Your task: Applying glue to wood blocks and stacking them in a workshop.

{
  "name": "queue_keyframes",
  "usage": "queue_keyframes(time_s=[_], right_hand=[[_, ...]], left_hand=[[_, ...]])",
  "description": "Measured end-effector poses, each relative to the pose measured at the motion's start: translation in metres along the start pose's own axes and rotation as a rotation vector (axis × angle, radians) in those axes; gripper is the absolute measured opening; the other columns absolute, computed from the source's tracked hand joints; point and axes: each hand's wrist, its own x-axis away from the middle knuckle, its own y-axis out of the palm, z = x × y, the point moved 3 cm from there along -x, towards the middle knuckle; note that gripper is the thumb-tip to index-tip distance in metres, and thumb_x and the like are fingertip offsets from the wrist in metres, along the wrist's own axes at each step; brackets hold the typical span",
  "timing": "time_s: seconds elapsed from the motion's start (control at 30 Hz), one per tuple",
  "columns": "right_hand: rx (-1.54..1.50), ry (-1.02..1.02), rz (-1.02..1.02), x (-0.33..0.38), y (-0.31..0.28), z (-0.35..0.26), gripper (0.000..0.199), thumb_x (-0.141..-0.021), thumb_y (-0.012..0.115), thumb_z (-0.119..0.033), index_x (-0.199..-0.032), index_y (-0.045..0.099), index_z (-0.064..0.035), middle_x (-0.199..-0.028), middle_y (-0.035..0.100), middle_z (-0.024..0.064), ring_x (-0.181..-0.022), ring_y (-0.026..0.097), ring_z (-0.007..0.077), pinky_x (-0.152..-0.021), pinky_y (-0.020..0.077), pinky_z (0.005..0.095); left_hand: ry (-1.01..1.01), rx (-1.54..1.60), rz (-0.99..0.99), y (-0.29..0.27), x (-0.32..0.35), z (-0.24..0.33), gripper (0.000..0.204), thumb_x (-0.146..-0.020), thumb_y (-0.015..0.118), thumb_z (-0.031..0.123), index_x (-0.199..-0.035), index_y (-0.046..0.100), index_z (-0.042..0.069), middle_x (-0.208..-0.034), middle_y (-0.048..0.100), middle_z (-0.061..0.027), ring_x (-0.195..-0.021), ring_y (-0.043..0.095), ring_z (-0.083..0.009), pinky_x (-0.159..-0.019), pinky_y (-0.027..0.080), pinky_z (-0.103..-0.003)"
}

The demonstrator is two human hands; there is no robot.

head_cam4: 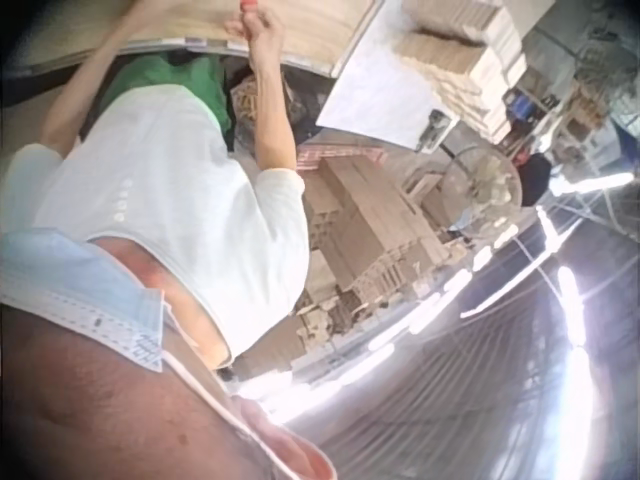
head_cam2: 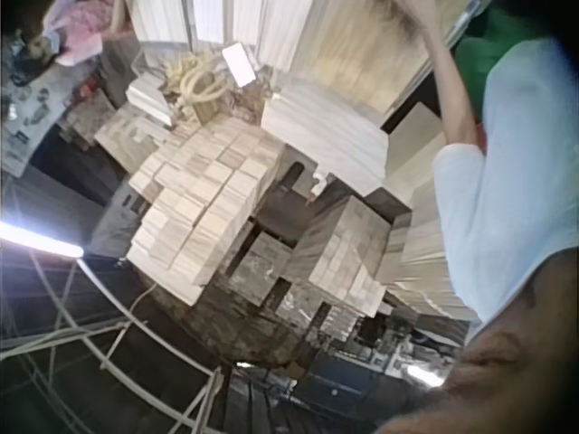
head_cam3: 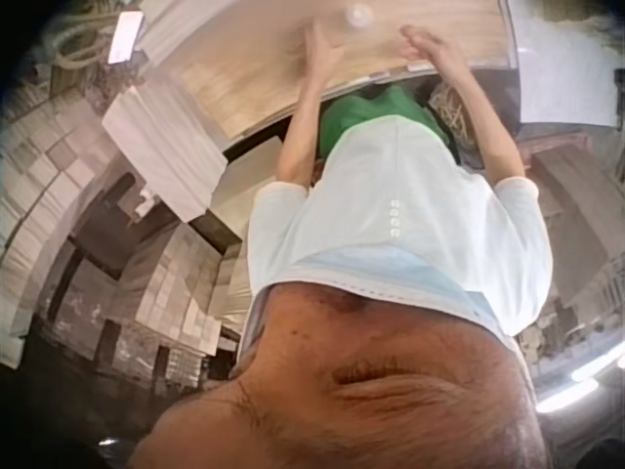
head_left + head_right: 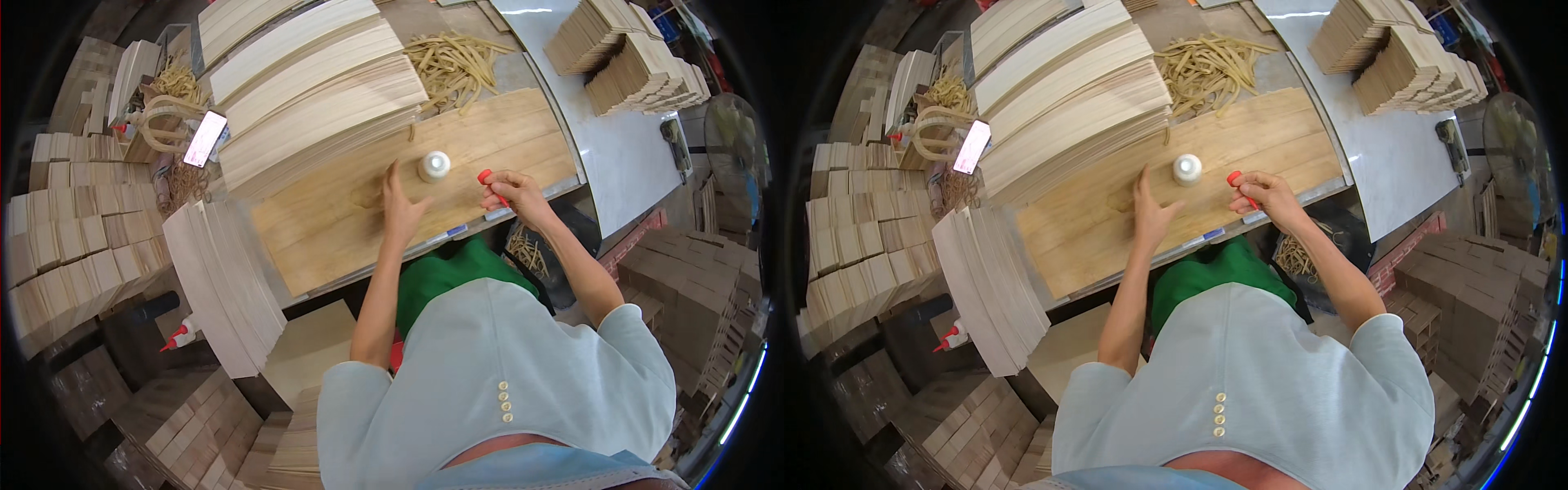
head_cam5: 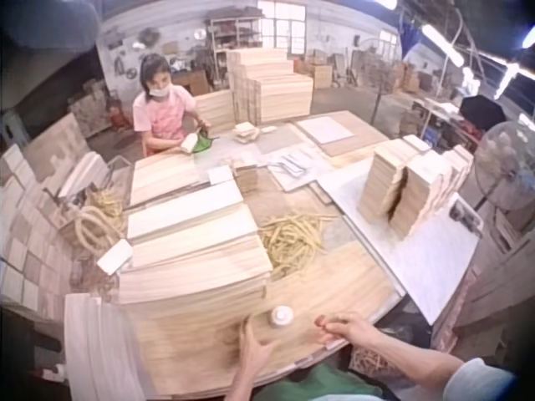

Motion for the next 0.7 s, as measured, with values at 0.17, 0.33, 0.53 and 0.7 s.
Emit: queue_keyframes(time_s=[0.17,0.33,0.53,0.7], right_hand=[[-0.17,-0.03,-0.069,0.009,0.012,-0.008,0.029,-0.097,0.049,-0.006,-0.123,0.054,0.0051,-0.094,0.064,0.0127,-0.08,0.069,0.024,-0.074,0.0566,0.0315],[-0.075,-0.1,-0.012,0.019,0.029,-0.018,0.032,-0.097,0.05,-0.009,-0.126,0.052,0.005,-0.088,0.061,0.0085,-0.082,0.068,0.0218,-0.077,0.0551,0.0303],[0.114,-0.179,0.052,0.013,0.031,-0.031,0.027,-0.098,0.052,-0.013,-0.119,0.058,0.0032,-0.091,0.06,0.0064,-0.074,0.062,0.0146,-0.075,0.0503,0.0275],[0.354,-0.441,0.038,0.009,0.041,-0.069,0.024,-0.094,0.059,-0.018,-0.109,0.065,0.0001,-0.096,0.061,0.0055,-0.084,0.059,0.013,-0.074,0.0479,0.0264]], left_hand=[[-0.04,0.058,0.004,0.029,-0.027,-0.02,0.096,-0.065,0.085,0.016,-0.144,0.031,0.009,-0.139,0.039,-0.0196,-0.13,0.039,-0.0352,-0.108,0.035,-0.041],[0.026,0.034,-0.072,0.039,-0.034,-0.019,0.091,-0.064,0.085,0.016,-0.14,0.035,0.008,-0.135,0.044,-0.0186,-0.127,0.044,-0.0328,-0.106,0.038,-0.04],[0.027,0.098,-0.097,0.057,-0.04,-0.023,0.074,-0.067,0.083,0.012,-0.129,0.044,0.007,-0.124,0.052,-0.0154,-0.117,0.052,-0.0291,-0.098,0.043,-0.039],[-0.063,0.242,-0.088,0.063,-0.041,-0.031,0.062,-0.071,0.079,0.009,-0.125,0.047,0.006,-0.114,0.058,-0.0106,-0.105,0.058,-0.0216,-0.091,0.046,-0.035]])
